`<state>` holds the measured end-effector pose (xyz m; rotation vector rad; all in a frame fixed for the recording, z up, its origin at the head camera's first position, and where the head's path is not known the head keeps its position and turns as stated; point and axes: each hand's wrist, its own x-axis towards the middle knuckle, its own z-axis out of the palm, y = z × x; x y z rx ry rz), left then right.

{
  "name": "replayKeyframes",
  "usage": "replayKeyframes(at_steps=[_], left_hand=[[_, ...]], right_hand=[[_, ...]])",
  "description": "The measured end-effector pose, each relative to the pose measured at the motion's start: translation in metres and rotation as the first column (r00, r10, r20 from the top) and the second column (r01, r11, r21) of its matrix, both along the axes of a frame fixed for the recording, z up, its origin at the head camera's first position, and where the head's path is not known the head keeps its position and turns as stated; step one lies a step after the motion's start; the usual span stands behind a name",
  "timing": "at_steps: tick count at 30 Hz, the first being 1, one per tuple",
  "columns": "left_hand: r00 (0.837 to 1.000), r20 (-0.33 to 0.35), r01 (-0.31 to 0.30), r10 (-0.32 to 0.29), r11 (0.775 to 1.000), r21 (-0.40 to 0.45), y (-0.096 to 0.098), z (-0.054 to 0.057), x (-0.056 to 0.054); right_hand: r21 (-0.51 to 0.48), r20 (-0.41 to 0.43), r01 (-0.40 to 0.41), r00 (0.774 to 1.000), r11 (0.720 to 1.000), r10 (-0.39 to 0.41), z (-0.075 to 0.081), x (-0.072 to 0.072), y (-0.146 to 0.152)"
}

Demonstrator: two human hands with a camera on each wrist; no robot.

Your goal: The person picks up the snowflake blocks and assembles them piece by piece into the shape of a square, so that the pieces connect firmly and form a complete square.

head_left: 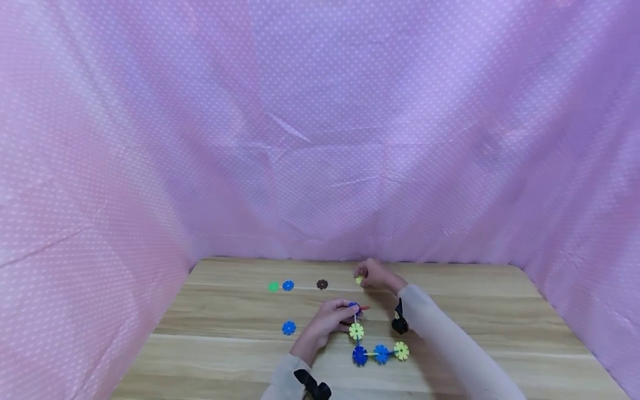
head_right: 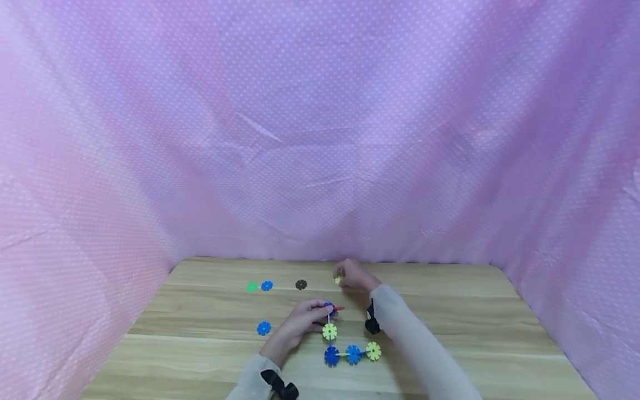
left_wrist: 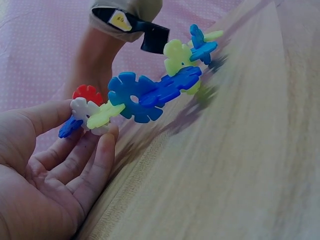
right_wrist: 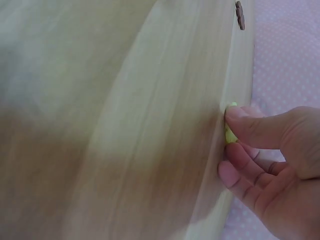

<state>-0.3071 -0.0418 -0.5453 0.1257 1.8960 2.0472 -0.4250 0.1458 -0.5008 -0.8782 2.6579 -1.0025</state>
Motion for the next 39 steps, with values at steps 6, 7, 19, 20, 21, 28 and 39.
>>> replayKeyframes(at_steps=[6, 7, 19, 20, 21, 28, 39], left_hand=[[1.0, -0.011, -0.003, 0.003, 1.0, -0.015, 0.0, 0.002, 0.001], [1.0, -0.011, -0.003, 0.003, 1.0, -0.012, 0.0, 0.002, 0.0], [1.0, -0.02, -0.009, 0.009, 1.0, -0.025, 0.0, 0.001, -0.001], [1.0, -0.022, -0.009, 0.008, 1.0, -0.03, 0.0, 0.001, -0.001], [1.0, -0.022, -0.009, 0.009, 0.999, -0.034, 0.0, 0.001, -0.001], [1.0, -0.015, -0.02, 0.019, 0.999, -0.03, 0.001, -0.001, 0.002], [0.999, -0.001, -0.05, 0.05, 0.998, -0.031, 0.003, -0.002, 0.0]], right_hand=[[0.009, 0.053, -0.017, 0.998, 1.0, 0.016, -0.001, 0.009, 0.021], [0.004, 0.064, -0.026, 0.998, 1.0, 0.025, 0.0, 0.011, 0.025], [-0.215, 0.238, 0.025, 0.971, 0.976, 0.028, 0.008, 0.047, 0.052], [-0.251, 0.258, 0.048, 0.966, 0.967, 0.019, 0.007, 0.05, 0.053], [-0.281, 0.271, 0.071, 0.963, 0.957, 0.008, 0.006, 0.054, 0.054], [-0.395, 0.39, 0.214, 0.92, 0.893, -0.048, -0.004, 0.071, 0.055], [-0.443, 0.504, 0.321, 0.861, 0.837, -0.063, -0.013, 0.084, 0.046]])
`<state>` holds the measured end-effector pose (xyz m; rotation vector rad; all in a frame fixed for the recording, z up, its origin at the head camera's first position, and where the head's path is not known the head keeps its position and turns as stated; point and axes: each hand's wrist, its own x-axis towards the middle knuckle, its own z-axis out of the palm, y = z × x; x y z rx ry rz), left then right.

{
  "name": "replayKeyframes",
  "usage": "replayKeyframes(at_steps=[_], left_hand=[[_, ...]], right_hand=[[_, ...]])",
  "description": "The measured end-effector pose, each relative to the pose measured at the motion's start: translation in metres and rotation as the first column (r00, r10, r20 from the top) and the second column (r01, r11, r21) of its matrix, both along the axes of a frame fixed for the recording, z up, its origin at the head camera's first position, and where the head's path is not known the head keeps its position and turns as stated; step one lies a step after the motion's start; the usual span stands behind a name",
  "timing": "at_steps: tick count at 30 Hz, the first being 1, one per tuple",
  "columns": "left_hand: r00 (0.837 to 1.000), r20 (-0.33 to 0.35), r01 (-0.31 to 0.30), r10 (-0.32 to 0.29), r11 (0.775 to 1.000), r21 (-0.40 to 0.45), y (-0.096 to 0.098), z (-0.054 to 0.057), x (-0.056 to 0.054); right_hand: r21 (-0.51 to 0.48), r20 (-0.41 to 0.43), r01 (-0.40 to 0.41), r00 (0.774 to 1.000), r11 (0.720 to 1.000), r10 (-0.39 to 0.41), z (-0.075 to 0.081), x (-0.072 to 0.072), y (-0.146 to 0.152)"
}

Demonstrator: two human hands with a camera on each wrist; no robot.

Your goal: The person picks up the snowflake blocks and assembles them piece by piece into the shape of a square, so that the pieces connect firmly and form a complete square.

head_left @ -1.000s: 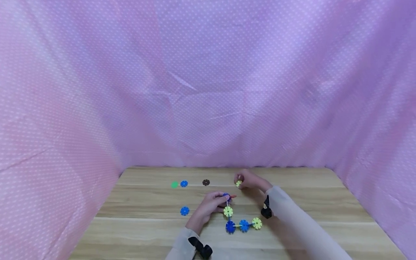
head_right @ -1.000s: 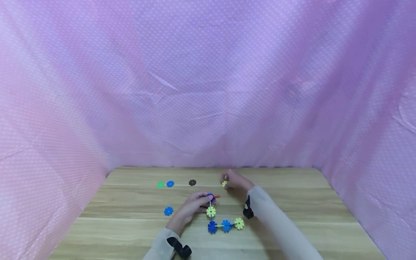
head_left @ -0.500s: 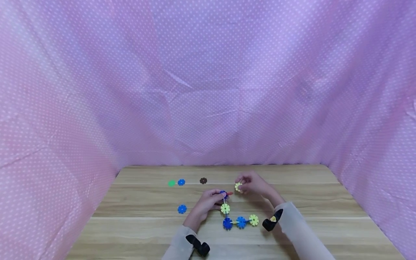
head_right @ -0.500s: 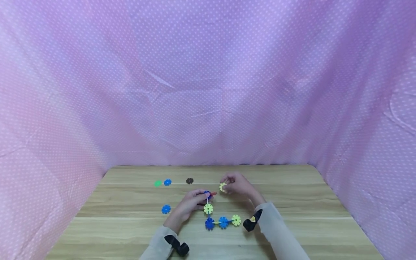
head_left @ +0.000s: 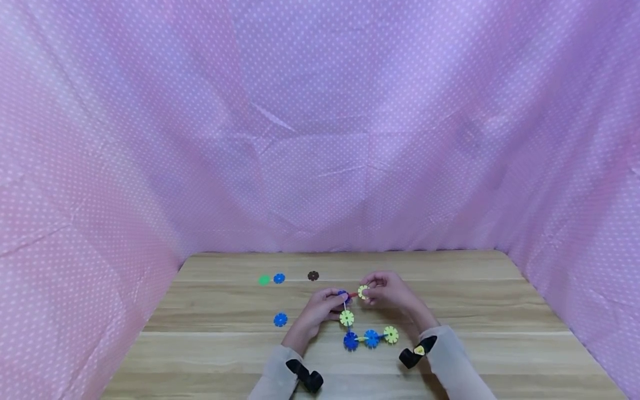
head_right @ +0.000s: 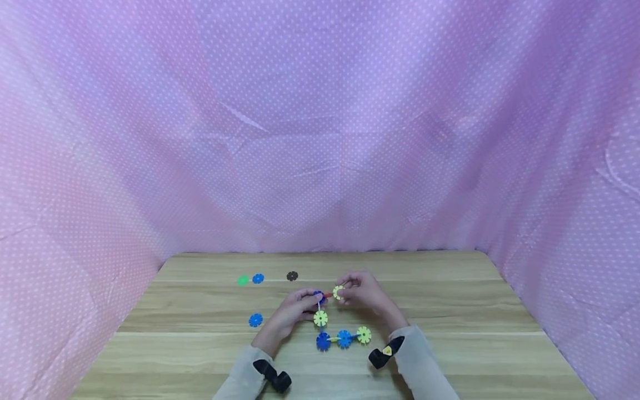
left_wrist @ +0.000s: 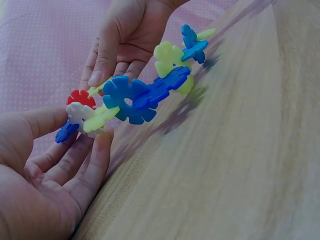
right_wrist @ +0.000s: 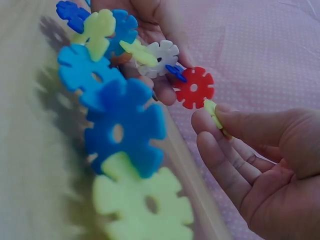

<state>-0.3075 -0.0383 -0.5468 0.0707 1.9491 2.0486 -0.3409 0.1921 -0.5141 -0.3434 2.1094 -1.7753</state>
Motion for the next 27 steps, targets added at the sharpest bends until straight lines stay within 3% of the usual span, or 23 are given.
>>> replayKeyframes(at_steps=[19, 27], left_hand=[[1.0, -0.003, -0.005, 0.005, 1.0, -0.005, 0.0016, 0.0061, 0.002], [1.0, 0.01, 0.01, -0.01, 1.0, 0.008, -0.0008, 0.004, 0.0026]], right_hand=[[-0.051, -0.025, 0.053, 0.998, 0.997, -0.054, -0.0043, 0.0029, -0.0085], [-0.044, -0.019, 0.021, 1.0, 0.999, -0.022, -0.0024, 0.0027, -0.0062]])
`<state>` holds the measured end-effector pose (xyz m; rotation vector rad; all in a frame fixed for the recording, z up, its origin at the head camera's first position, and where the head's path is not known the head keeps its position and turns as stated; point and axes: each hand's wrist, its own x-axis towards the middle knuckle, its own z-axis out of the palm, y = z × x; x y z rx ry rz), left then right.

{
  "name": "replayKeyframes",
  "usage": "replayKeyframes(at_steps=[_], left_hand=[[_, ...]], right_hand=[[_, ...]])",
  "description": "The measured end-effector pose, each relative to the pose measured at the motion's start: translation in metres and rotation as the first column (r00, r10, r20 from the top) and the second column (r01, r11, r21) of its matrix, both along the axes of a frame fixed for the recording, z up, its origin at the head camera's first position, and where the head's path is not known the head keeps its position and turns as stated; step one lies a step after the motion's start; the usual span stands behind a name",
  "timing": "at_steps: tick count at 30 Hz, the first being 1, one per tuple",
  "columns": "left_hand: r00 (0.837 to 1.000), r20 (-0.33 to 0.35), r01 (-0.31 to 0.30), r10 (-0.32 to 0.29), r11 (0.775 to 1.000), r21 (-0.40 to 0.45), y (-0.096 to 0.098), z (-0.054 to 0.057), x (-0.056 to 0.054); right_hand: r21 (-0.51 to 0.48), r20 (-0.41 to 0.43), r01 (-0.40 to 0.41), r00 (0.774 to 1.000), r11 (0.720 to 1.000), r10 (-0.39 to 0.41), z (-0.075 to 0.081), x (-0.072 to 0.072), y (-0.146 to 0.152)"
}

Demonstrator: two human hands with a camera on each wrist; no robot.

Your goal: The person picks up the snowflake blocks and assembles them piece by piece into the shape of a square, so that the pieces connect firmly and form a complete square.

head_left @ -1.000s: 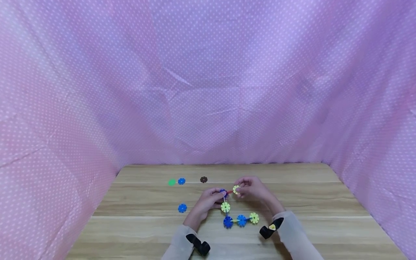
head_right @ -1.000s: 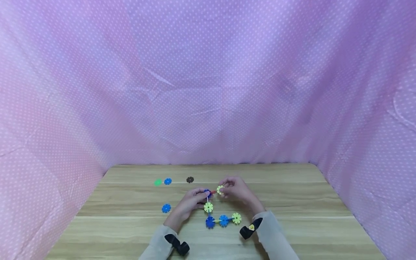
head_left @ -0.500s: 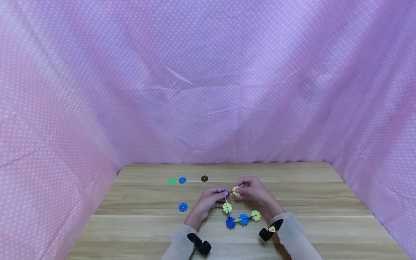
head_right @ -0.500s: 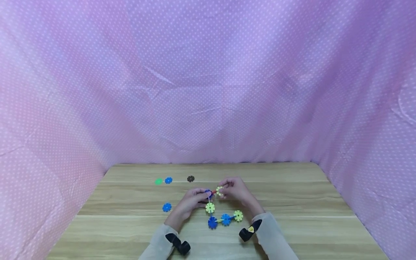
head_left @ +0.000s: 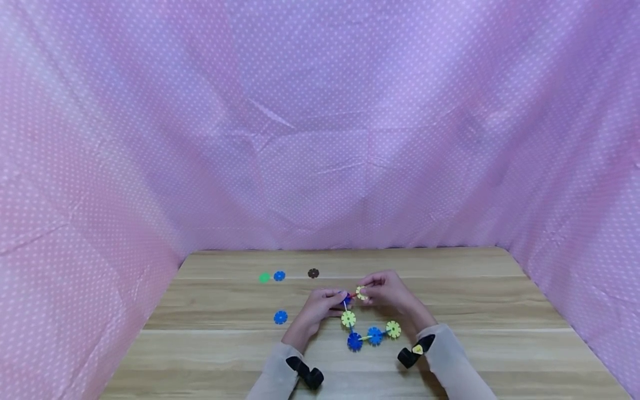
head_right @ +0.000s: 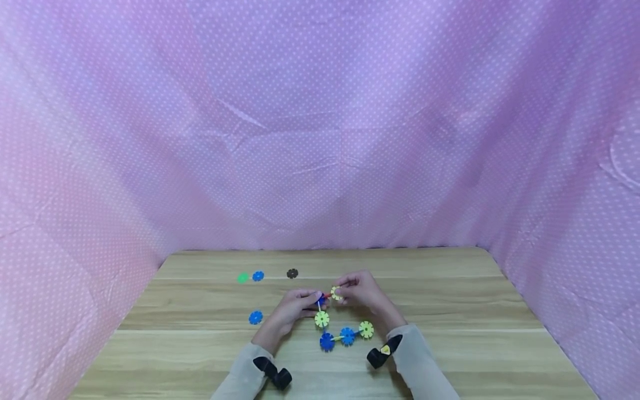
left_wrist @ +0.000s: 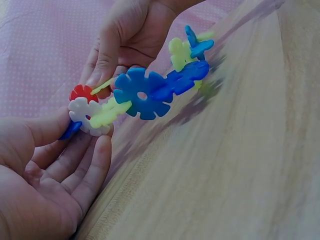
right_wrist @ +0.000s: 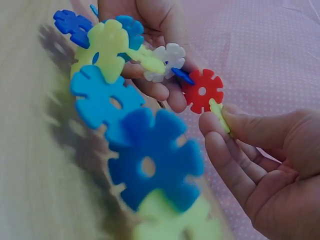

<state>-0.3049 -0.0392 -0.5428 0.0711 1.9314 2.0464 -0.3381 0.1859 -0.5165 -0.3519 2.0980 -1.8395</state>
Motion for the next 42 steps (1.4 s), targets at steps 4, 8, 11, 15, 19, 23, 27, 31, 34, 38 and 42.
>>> replayKeyframes(at_steps=[4, 8, 11, 15, 19, 23, 27, 31, 34, 38, 42], left_hand=[[1.0, -0.001, -0.015, 0.015, 1.0, 0.0, 0.001, 0.001, 0.0], [0.999, 0.005, -0.054, 0.054, 0.998, 0.009, 0.003, 0.0, 0.001], [0.997, 0.003, -0.079, 0.079, 0.997, 0.02, 0.005, -0.001, 0.001], [0.995, -0.005, -0.099, 0.1, 0.995, 0.026, 0.007, -0.003, 0.001], [0.993, -0.014, -0.114, 0.114, 0.993, 0.023, 0.008, -0.004, 0.001], [0.993, -0.025, -0.118, 0.118, 0.993, 0.029, 0.009, -0.003, 0.001], [0.991, -0.034, -0.126, 0.127, 0.991, 0.037, 0.01, -0.003, 0.003], [0.991, -0.036, -0.126, 0.127, 0.991, 0.034, 0.009, -0.003, 0.006], [0.993, -0.024, -0.112, 0.112, 0.994, 0.015, 0.006, -0.003, 0.006], [0.998, -0.011, -0.055, 0.055, 0.998, -0.029, 0.004, 0.0, 0.007], [1.0, -0.018, 0.011, -0.012, 0.998, -0.059, 0.003, 0.004, 0.007]], right_hand=[[0.017, -0.006, -0.002, 1.0, 1.0, 0.002, 0.001, 0.0, 0.0], [0.041, -0.026, 0.008, 1.0, 0.999, -0.007, 0.003, 0.001, -0.001], [0.055, -0.037, 0.02, 0.999, 0.998, -0.018, 0.004, 0.003, -0.002], [0.065, -0.048, 0.035, 0.998, 0.997, -0.032, 0.004, 0.004, -0.004], [0.084, -0.07, 0.045, 0.997, 0.995, -0.039, 0.006, 0.006, -0.005], [0.088, -0.086, 0.06, 0.995, 0.994, -0.053, 0.005, 0.007, -0.007], [0.079, -0.1, 0.072, 0.993, 0.994, -0.064, 0.004, 0.008, -0.009], [0.05, -0.083, 0.063, 0.995, 0.997, -0.058, 0.003, 0.009, -0.01], [0.015, -0.055, 0.05, 0.997, 0.999, -0.049, 0.001, 0.009, -0.01], [-0.007, -0.057, 0.014, 0.998, 1.0, -0.014, -0.001, 0.01, -0.011], [0.01, -0.089, -0.076, 0.993, 0.997, 0.077, -0.002, 0.012, -0.012]])
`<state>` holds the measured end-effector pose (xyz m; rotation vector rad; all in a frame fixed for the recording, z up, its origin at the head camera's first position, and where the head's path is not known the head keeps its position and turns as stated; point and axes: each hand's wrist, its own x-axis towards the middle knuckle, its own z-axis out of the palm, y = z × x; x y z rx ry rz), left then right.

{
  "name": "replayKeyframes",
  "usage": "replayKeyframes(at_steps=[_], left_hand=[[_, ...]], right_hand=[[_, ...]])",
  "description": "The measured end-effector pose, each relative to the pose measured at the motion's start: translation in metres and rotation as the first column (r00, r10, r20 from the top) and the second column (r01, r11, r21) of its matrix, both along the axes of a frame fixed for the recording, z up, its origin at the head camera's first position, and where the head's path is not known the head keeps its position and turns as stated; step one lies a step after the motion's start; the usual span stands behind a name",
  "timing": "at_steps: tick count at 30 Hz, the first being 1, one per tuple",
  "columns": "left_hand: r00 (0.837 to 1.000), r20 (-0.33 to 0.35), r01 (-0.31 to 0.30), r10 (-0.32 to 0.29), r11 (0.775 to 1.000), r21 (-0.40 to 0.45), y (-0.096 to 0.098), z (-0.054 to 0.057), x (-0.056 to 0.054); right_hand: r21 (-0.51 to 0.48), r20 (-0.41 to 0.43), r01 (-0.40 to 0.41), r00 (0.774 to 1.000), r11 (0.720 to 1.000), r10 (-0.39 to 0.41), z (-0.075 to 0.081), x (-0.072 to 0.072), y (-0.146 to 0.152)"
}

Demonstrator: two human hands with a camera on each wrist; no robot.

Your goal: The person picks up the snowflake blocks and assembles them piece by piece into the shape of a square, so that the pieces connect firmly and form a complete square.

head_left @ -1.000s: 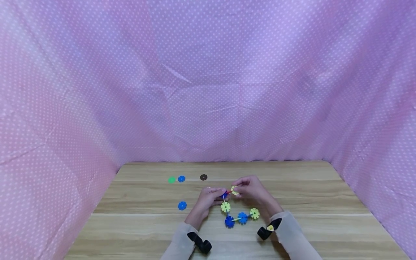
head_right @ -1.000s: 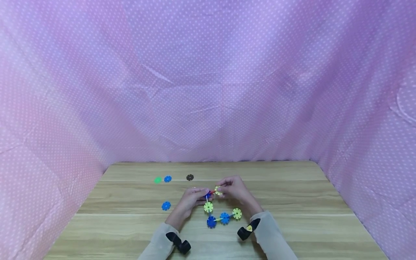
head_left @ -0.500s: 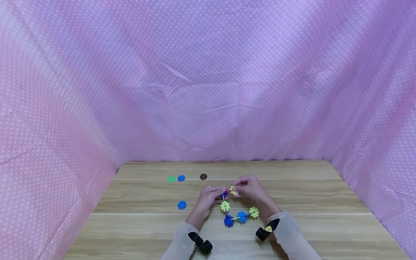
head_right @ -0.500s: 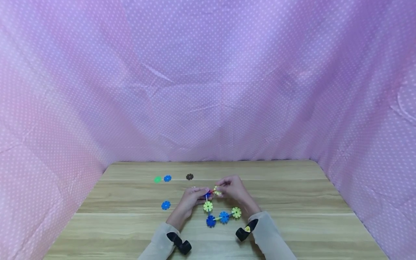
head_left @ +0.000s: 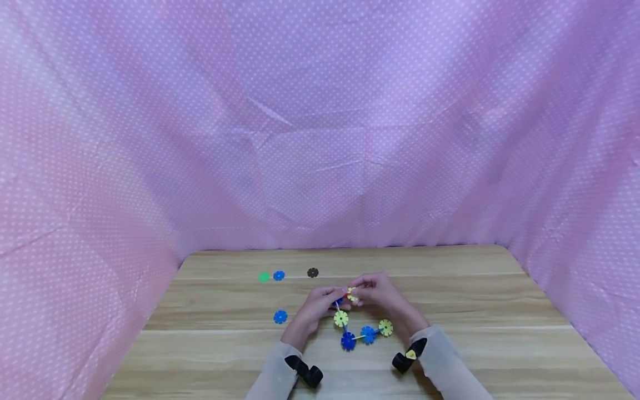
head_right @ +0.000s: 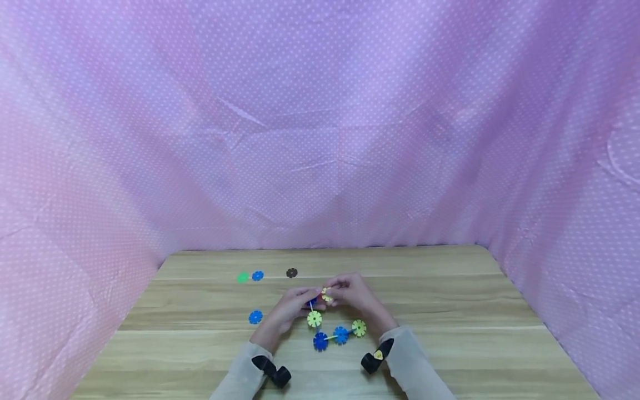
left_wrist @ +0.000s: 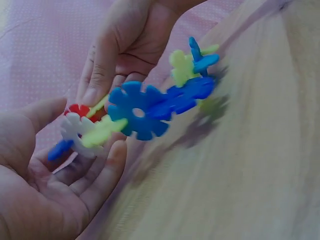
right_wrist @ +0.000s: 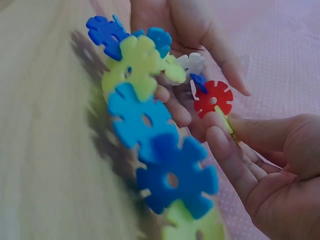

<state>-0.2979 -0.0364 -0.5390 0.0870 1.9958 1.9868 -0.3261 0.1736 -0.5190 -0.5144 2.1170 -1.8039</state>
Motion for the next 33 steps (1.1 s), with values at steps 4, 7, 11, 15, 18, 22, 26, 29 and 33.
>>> replayKeyframes(at_steps=[4, 7, 11, 15, 18, 22, 26, 29, 33], left_hand=[[0.999, -0.008, 0.034, -0.035, 0.999, -0.014, -0.004, 0.005, 0.002], [0.999, -0.005, 0.05, -0.05, 0.998, -0.037, -0.011, 0.005, 0.007], [0.999, 0.006, 0.053, -0.053, 0.997, -0.059, -0.023, 0.001, 0.013], [0.999, 0.014, 0.039, -0.039, 0.998, -0.048, -0.032, -0.002, 0.018], [0.999, 0.005, 0.036, -0.036, 0.999, -0.041, -0.035, -0.003, 0.021], [0.999, -0.001, 0.043, -0.043, 0.999, -0.03, -0.036, -0.004, 0.022], [0.999, -0.003, 0.055, -0.055, 0.998, -0.02, -0.038, -0.005, 0.022], [0.998, -0.012, 0.058, -0.058, 0.998, -0.015, -0.039, -0.006, 0.023], [0.998, -0.017, 0.065, -0.065, 0.998, -0.004, -0.042, -0.004, 0.022]], right_hand=[[0.026, -0.02, -0.082, 0.996, 0.996, 0.082, 0.001, 0.003, -0.002], [0.092, -0.04, -0.119, 0.992, 0.989, 0.123, 0.006, 0.003, -0.002], [0.207, -0.079, -0.134, 0.985, 0.969, 0.153, 0.018, 0.001, -0.005], [0.331, -0.196, -0.137, 0.958, 0.934, 0.21, 0.029, -0.009, -0.016], [0.424, -0.286, -0.164, 0.909, 0.891, 0.303, 0.034, -0.02, -0.027], [0.489, -0.3, -0.241, 0.856, 0.838, 0.421, 0.037, -0.034, -0.041], [0.518, -0.282, -0.303, 0.823, 0.8, 0.494, 0.032, -0.044, -0.055], [0.543, -0.302, -0.326, 0.784, 0.774, 0.542, 0.026, -0.048, -0.065], [0.565, -0.344, -0.327, 0.741, 0.757, 0.577, 0.019, -0.05, -0.074]])
